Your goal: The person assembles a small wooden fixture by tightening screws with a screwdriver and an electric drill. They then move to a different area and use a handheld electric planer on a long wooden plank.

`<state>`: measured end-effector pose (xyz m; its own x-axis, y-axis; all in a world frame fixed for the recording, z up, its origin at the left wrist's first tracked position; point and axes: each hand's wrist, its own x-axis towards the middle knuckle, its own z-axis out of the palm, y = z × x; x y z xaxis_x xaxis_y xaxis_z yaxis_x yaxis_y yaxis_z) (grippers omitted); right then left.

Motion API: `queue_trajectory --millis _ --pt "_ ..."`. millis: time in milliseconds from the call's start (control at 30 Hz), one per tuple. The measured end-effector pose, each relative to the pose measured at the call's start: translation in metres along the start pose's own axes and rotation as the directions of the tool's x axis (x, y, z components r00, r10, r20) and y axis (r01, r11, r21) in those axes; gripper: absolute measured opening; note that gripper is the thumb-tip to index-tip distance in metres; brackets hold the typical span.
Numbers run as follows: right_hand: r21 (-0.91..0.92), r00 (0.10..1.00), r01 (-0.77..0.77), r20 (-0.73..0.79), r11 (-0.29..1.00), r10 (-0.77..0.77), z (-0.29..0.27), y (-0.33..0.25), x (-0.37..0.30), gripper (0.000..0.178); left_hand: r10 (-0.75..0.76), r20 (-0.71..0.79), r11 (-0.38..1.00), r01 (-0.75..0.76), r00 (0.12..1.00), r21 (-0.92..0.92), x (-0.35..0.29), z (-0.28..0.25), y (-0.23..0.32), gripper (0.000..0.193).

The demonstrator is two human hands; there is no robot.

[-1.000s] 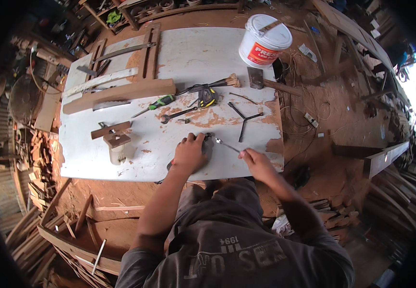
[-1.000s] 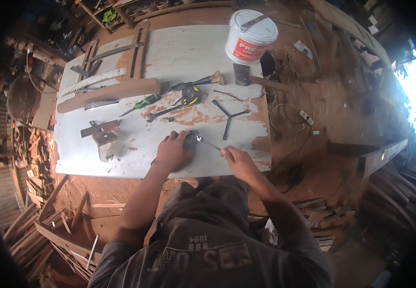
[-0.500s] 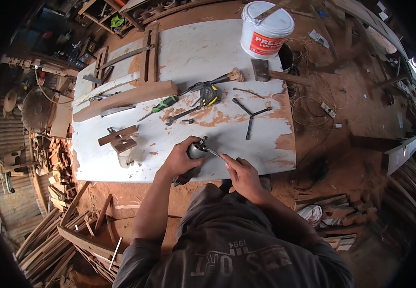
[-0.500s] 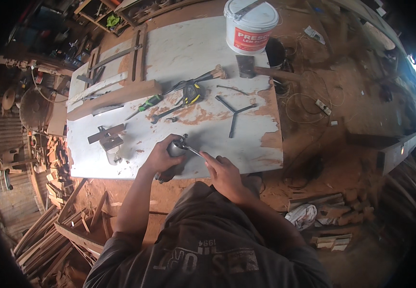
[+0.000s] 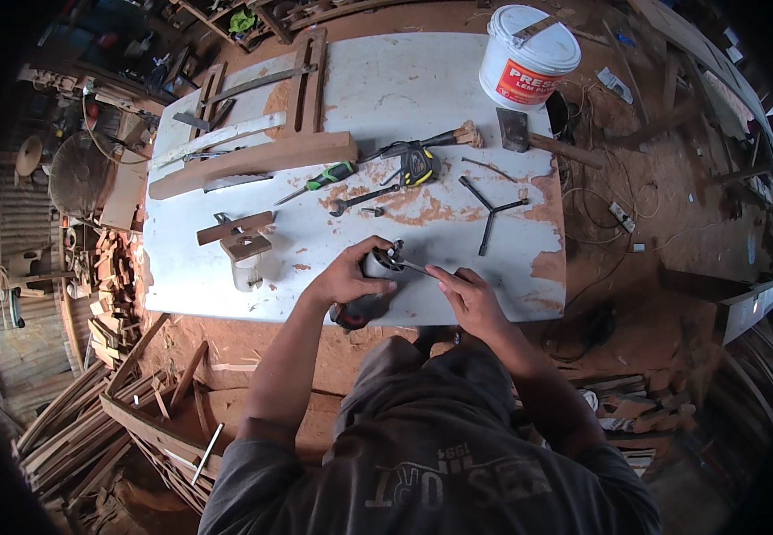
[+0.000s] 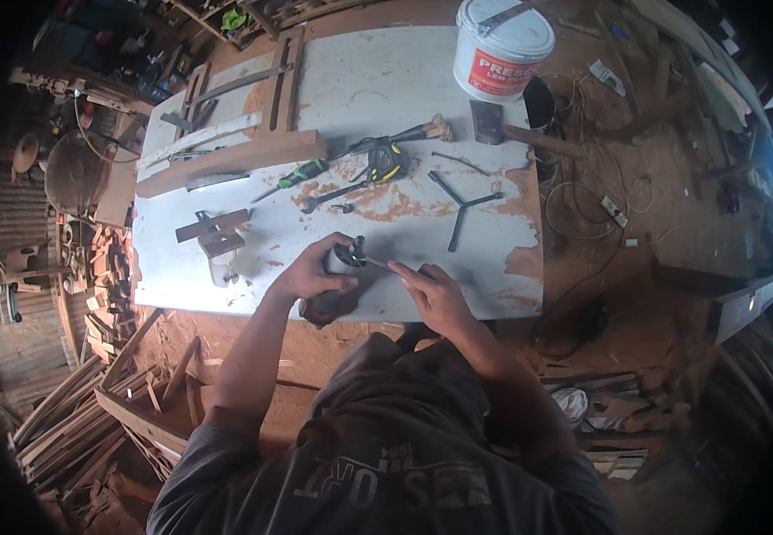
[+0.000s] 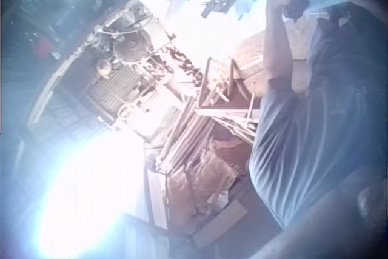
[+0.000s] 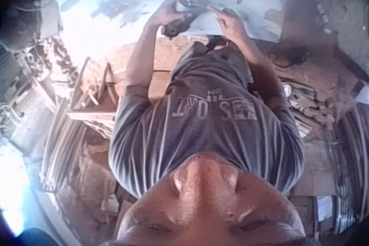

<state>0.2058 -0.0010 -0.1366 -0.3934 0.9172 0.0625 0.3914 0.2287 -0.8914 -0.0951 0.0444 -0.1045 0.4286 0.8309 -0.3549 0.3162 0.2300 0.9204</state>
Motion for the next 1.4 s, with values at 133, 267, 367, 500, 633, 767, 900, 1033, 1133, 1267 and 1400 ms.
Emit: queue_trajectory --millis 133,267,367,500,633,767,900,1033,1133,1267,1400 --pt "0.085 0.999 0.017 0.044 0.996 -0.021 -0.002 0.010 0.005 0.046 0.041 0.007 0.999 -0.041 0.999 0.002 0.006 -0.002 0.002 0.063" --pt "0.139 1.000 0.022 0.003 0.990 -0.023 -0.007 0.001 0.002 0.042 0.075 -0.004 0.997 -0.075 0.997 0.030 0.009 -0.001 0.003 0.064" --pt "0.116 0.999 0.028 -0.041 0.993 -0.023 -0.010 -0.005 -0.004 0.039 0.079 0.016 0.997 -0.079 0.997 -0.027 0.009 0.004 0.008 0.064" --pt "0.043 0.987 -0.020 -0.157 0.999 0.026 -0.006 -0.026 -0.025 0.036 0.047 -0.018 0.997 -0.048 0.999 -0.054 0.012 0.008 0.009 0.064" --pt "0.084 0.988 -0.062 -0.134 0.995 0.073 -0.011 -0.037 -0.026 0.035 0.010 0.020 0.997 -0.009 1.000 -0.072 0.014 0.005 0.009 0.063" --pt "0.117 0.998 -0.026 -0.061 0.993 0.034 -0.018 -0.029 -0.015 0.037 0.066 0.039 0.996 -0.063 0.997 -0.071 0.015 0.007 0.007 0.065" --pt "0.135 0.999 0.024 0.041 0.991 -0.030 -0.035 -0.017 -0.004 0.038 0.047 0.071 0.992 -0.038 0.996 -0.123 0.014 0.009 0.005 0.063" --pt "0.038 0.999 -0.012 0.033 0.999 0.011 -0.020 -0.031 -0.012 0.042 -0.001 0.082 0.978 0.018 0.997 -0.209 0.012 0.013 0.010 0.062" --pt "-0.007 0.998 0.007 -0.064 1.000 -0.007 -0.004 -0.038 -0.016 0.043 -0.062 0.060 0.998 0.061 0.996 0.016 0.012 0.010 0.016 0.064" --pt "-0.010 0.988 0.013 -0.155 1.000 -0.015 0.030 -0.037 -0.022 0.040 -0.158 0.058 0.900 0.120 0.986 0.420 0.019 0.010 0.054 0.066" --pt "-0.001 0.983 -0.044 -0.180 0.999 0.043 0.057 -0.008 -0.023 0.035 -0.071 -0.038 0.766 0.079 0.997 0.637 0.022 0.021 0.036 0.075"
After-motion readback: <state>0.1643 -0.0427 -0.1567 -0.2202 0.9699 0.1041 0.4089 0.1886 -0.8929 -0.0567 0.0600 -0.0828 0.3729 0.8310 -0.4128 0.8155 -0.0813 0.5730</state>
